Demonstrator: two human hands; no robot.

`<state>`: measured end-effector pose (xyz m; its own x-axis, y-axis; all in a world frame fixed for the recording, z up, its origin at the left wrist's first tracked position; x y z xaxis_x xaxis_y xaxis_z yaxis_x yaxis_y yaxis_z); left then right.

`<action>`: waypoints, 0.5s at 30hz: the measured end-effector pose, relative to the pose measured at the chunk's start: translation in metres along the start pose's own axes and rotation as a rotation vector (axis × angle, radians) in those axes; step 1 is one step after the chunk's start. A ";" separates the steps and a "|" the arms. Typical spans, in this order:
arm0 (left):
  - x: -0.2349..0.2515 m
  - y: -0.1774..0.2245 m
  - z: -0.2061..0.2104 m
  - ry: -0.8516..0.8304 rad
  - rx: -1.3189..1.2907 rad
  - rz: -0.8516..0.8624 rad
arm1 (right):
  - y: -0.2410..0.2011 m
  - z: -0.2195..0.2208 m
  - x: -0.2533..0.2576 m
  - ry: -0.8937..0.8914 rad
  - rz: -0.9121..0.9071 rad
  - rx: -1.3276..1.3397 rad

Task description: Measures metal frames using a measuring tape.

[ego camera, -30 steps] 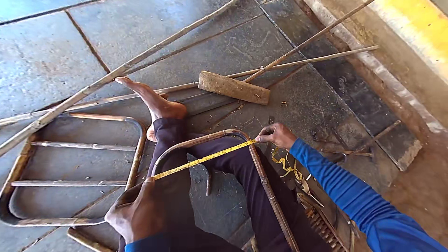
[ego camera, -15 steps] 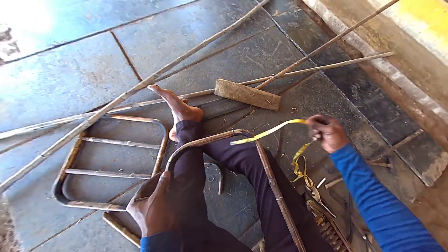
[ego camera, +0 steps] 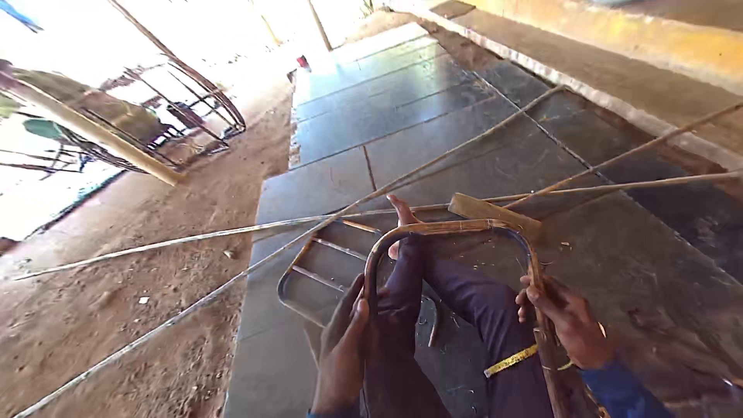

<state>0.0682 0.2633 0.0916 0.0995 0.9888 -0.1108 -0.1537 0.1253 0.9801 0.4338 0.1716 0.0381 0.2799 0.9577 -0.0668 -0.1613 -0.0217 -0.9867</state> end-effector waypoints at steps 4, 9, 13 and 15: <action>-0.035 -0.016 0.002 0.075 -0.055 -0.034 | -0.019 0.010 0.010 0.096 -0.093 -0.131; -0.047 -0.017 0.003 0.105 -0.106 -0.013 | -0.036 0.012 0.020 0.081 -0.133 -0.282; -0.050 -0.025 0.013 0.103 -0.173 0.010 | -0.036 0.003 0.024 0.100 -0.177 -0.328; -0.050 -0.033 0.015 0.100 -0.198 -0.009 | -0.029 0.000 0.022 0.108 -0.193 -0.310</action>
<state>0.0829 0.2090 0.0668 0.0052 0.9894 -0.1452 -0.3443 0.1381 0.9286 0.4449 0.1936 0.0655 0.3781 0.9172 0.1254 0.1937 0.0541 -0.9796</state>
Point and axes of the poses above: each hand's wrist, its own x-axis towards the middle knuckle, its own z-axis out of the palm, y = z × x, the point moved 9 cm from there along x, towards the middle knuckle, and after that the axes turned 1 degree about z, right-handed, at the moved point
